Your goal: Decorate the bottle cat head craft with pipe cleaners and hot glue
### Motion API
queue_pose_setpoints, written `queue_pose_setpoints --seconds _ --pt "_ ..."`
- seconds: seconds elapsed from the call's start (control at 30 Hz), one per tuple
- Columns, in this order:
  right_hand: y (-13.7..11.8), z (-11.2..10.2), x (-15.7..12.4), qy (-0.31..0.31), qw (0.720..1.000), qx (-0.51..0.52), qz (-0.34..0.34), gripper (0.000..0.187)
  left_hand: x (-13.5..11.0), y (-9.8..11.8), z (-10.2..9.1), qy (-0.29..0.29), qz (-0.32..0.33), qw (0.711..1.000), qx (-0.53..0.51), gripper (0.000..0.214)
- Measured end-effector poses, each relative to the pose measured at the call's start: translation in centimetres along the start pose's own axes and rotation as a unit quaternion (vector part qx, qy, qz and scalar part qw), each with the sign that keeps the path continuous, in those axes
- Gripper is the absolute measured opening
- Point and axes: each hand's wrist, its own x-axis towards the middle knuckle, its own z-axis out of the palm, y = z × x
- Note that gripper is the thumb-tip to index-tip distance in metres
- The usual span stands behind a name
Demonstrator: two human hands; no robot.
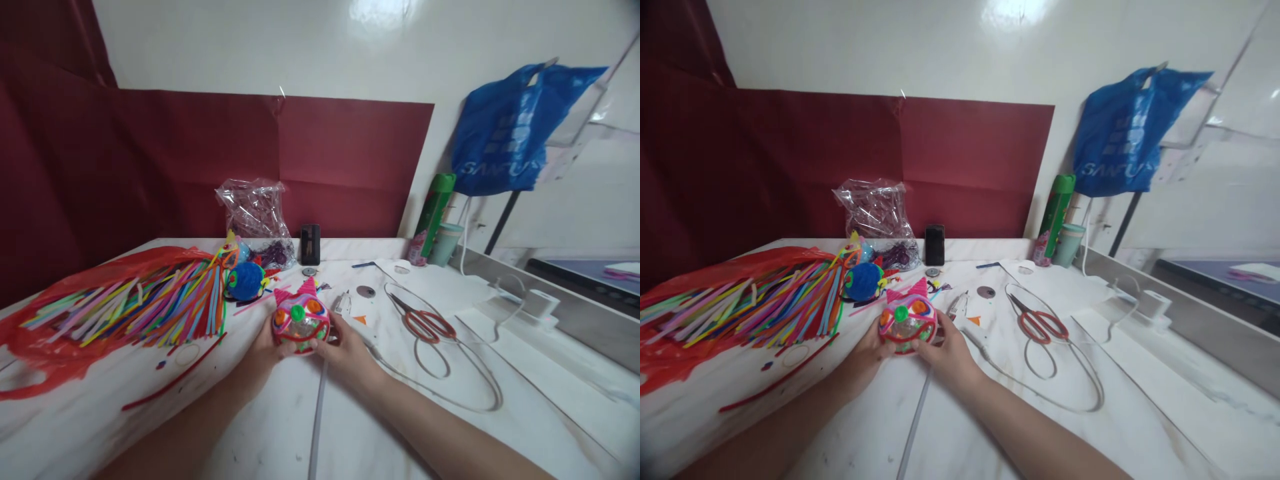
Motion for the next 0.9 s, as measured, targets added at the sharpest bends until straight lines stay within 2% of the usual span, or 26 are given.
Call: queue_pose_setpoints --seconds 0.1,0.3,0.47,0.6,0.77,0.9 --pt "-0.24 -0.10 0.11 -0.004 1.000 0.013 0.013 0.058 0.06 -0.05 -0.18 0.006 -0.004 1.000 0.008 0.077" --pt "-0.63 0.18 -0.07 -0.034 0.998 0.060 0.005 0.064 0.03 -0.30 -0.27 0.076 -0.014 0.996 0.040 0.081" --pt "-0.43 0.52 -0.45 -0.039 0.997 0.072 -0.003 0.068 -0.01 -0.44 -0.28 0.064 -0.005 0.997 0.044 0.081" --pt "-0.05 0.77 -0.65 -0.032 0.998 0.051 -0.008 0.064 -0.24 -0.22 -0.14 0.096 -0.016 0.993 0.071 0.066" --pt "-0.05 0.78 -0.72 -0.026 0.999 0.031 -0.002 0.068 -0.42 0.10 -0.14 0.098 -0.028 0.990 0.094 0.064" --pt "0.05 0.78 -0.69 -0.039 0.998 0.049 -0.001 0.062 -0.23 0.01 -0.60 0.099 -0.023 0.986 0.129 0.063"
